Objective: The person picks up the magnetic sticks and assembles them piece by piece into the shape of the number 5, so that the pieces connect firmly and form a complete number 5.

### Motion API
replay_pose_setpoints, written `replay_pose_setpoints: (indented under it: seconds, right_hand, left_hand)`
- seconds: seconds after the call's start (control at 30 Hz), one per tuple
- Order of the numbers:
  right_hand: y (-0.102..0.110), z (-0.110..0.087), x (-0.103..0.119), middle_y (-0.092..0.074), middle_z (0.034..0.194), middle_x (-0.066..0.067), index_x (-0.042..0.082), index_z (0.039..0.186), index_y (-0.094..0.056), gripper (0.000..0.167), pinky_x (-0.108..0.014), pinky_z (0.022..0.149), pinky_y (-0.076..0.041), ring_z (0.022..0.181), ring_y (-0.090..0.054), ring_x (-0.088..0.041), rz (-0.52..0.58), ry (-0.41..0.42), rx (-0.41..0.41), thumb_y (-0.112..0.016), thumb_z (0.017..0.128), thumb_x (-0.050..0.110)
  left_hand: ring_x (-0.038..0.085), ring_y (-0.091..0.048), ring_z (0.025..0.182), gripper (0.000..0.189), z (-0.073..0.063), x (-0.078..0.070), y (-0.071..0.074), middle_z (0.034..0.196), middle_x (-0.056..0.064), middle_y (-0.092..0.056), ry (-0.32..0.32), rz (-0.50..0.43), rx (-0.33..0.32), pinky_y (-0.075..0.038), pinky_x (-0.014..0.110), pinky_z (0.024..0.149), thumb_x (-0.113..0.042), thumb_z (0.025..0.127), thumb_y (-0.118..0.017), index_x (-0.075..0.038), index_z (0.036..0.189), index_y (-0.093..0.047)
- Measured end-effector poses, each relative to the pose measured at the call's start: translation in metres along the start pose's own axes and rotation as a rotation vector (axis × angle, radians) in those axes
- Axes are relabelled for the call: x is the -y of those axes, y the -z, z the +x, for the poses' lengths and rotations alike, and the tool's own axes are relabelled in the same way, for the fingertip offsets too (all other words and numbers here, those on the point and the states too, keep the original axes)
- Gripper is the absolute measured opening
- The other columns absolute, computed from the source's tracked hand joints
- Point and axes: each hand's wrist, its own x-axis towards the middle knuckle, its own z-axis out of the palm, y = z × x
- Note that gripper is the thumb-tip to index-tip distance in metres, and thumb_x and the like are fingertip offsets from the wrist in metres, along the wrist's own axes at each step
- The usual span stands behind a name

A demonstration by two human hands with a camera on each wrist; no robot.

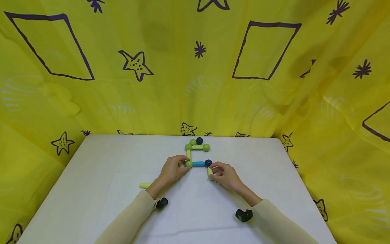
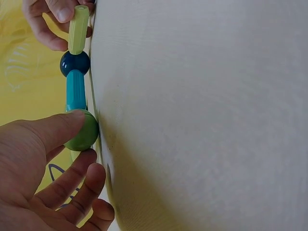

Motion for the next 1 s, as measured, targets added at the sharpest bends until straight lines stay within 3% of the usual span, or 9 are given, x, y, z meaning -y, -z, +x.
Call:
replay_pose_setpoints:
  seconds: [0.7,0.83,1.0]
  right_hand:
    - [-0.001,0.000,0.000,-0.072,0.102,-0.003,0.012,0.115,-0.070,0.031,-0.027,0.072,-0.051,0.081,-0.063,-0.012,-0.047,0.021,-0.004,-0.083,0.086,0.013]
    - [0.002,0.000,-0.002,-0.072,0.103,-0.004,0.012,0.116,-0.069,0.032,-0.026,0.072,-0.052,0.081,-0.064,-0.012,-0.052,0.040,0.027,-0.083,0.087,0.014]
    - [0.014,0.000,-0.004,-0.072,0.108,-0.006,0.013,0.122,-0.066,0.037,-0.027,0.073,-0.054,0.083,-0.067,-0.014,-0.038,0.078,0.125,-0.082,0.088,0.012]
  left_hand:
    - [0.008,-0.049,0.061,0.027,0.001,0.000,0.001,0.093,0.003,-0.073,-0.009,0.012,-0.005,-0.042,0.025,0.059,-0.012,0.086,-0.084,-0.010,0.111,-0.076]
    - [0.008,-0.049,0.062,0.026,0.001,-0.001,0.002,0.093,0.003,-0.073,0.002,0.010,0.003,-0.043,0.026,0.060,-0.013,0.086,-0.084,-0.010,0.111,-0.076]
    - [0.008,-0.049,0.063,0.026,0.001,-0.001,0.001,0.094,0.002,-0.073,0.009,0.015,0.013,-0.043,0.027,0.062,-0.014,0.087,-0.083,-0.010,0.112,-0.076]
